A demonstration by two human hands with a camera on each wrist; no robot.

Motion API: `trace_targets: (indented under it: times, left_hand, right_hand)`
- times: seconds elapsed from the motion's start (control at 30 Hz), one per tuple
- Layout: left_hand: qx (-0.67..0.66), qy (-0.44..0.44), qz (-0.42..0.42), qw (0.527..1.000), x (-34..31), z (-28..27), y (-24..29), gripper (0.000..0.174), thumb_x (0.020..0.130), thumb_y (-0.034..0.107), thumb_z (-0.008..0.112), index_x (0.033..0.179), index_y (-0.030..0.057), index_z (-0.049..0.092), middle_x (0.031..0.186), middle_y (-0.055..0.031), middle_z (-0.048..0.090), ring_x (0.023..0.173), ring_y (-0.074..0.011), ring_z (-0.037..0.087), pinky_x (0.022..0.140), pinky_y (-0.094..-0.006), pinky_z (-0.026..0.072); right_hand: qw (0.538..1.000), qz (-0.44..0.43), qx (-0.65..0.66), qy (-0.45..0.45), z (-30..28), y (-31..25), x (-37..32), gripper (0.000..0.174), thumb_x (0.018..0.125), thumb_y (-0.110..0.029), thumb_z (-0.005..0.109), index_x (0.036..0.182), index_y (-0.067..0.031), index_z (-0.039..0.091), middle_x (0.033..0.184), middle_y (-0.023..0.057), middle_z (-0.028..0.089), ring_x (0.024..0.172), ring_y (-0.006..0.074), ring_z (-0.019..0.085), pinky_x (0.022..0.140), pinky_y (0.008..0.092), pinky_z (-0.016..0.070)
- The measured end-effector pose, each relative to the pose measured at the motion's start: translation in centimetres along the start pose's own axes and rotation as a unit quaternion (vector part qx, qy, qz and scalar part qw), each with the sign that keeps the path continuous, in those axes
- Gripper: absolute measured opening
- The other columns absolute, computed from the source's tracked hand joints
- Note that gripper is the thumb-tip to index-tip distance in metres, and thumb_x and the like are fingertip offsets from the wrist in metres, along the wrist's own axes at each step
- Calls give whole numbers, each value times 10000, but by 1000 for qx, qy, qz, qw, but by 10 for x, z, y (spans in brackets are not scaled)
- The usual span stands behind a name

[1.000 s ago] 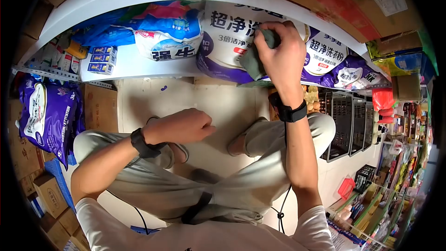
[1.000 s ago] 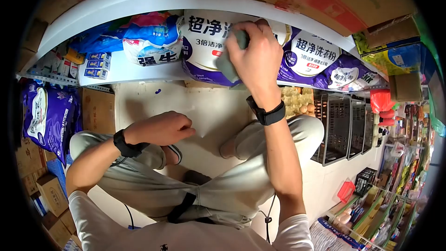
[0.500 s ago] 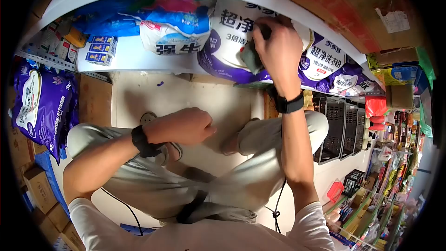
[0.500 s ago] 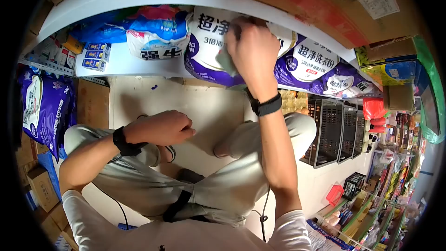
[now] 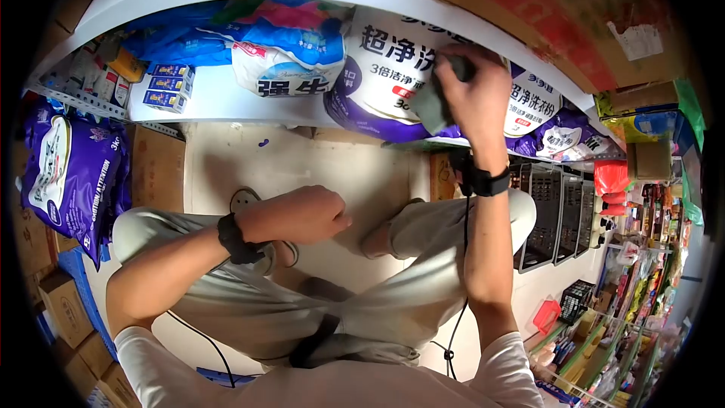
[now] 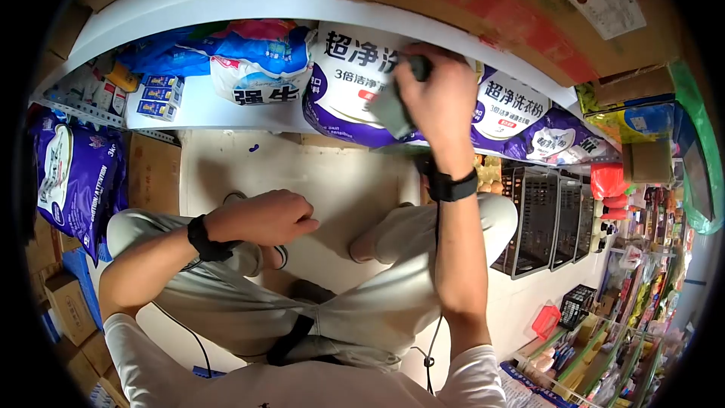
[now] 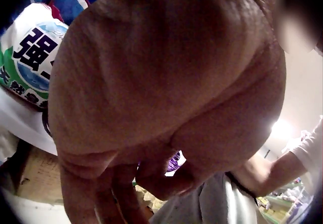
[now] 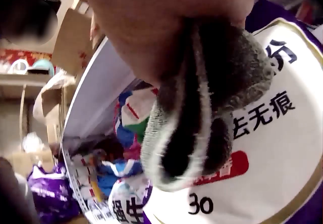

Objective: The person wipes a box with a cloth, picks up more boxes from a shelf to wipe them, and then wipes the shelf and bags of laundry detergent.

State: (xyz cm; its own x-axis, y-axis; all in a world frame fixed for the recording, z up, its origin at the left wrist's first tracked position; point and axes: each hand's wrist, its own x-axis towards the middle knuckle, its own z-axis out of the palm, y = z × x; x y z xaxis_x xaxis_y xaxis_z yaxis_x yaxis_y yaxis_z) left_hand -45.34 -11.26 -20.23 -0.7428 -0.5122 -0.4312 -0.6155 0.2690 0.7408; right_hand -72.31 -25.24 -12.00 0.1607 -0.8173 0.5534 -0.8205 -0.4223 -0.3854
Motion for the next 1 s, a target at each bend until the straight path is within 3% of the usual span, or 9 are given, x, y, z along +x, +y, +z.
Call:
trace_targets:
  times: [0.07,0.17,0.27,0.33,0.43,0.57,0.8,0.93,1.0]
  left_hand:
    - [13,3,4,1000,1,-2,1,446,1081,300,568,856,-65,691,888,-280,701,885,-479,694,867,-555,543]
    - [2,-3,0,1000,3,3,-3,453,1082,295,562,837,-68,678,876,-279,695,868,-481,690,850,-559,540]
    - [3,-45,-22,999,1,-4,9,456,1082,292,563,833,-73,677,872,-281,693,863,-483,690,847,-559,541]
    - [3,-43,-21,999,2,-2,11,455,1082,292,567,838,-75,681,864,-283,691,865,-484,691,849,-560,542]
    - [4,-21,0,1000,6,4,6,452,1080,291,576,842,-78,684,853,-285,688,866,-483,693,852,-560,542]
    - [20,0,21,1000,5,1,3,443,1076,289,584,848,-75,692,850,-287,689,872,-484,693,854,-559,542]
    - [19,-47,11,999,-1,10,-1,423,1061,275,590,833,-69,683,848,-296,685,864,-496,687,836,-564,541]
    - [6,-33,4,999,-4,15,-2,418,1053,273,589,825,-67,679,827,-294,685,844,-497,689,816,-568,544]
    - [-6,-34,11,999,-2,21,-3,426,1056,279,587,822,-66,678,823,-292,687,842,-497,691,815,-569,545]
  right_hand:
    - [1000,4,5,13,-13,10,3,229,872,-221,812,1016,-45,842,951,213,798,896,429,759,846,448,589]
    - [999,22,-33,22,-23,15,1,194,897,-170,834,1035,-33,847,949,168,821,884,304,792,866,368,592]
    - [999,29,15,18,-14,4,-3,240,887,-229,816,1036,-44,843,952,199,806,878,400,763,846,448,591]
    - [999,-41,-4,35,-2,-4,-3,225,899,-250,818,1031,-70,848,933,181,801,862,391,753,808,458,596]
    - [995,-29,-83,52,16,-11,-3,181,917,-249,788,996,-96,845,935,180,785,844,393,760,760,480,608]
    - [996,-25,-75,-30,21,-24,-12,183,889,-254,783,978,-107,844,934,196,775,812,411,750,742,484,610]
    - [994,28,-88,52,7,-5,-5,200,899,-274,784,956,-94,850,842,173,781,810,392,750,768,470,608]
    - [997,-38,-48,41,14,-15,-12,191,876,-242,804,978,-85,841,977,168,776,818,392,748,764,462,611]
    - [997,5,-73,15,22,-17,-14,195,867,-239,802,981,-84,833,1001,165,765,828,397,746,747,455,610]
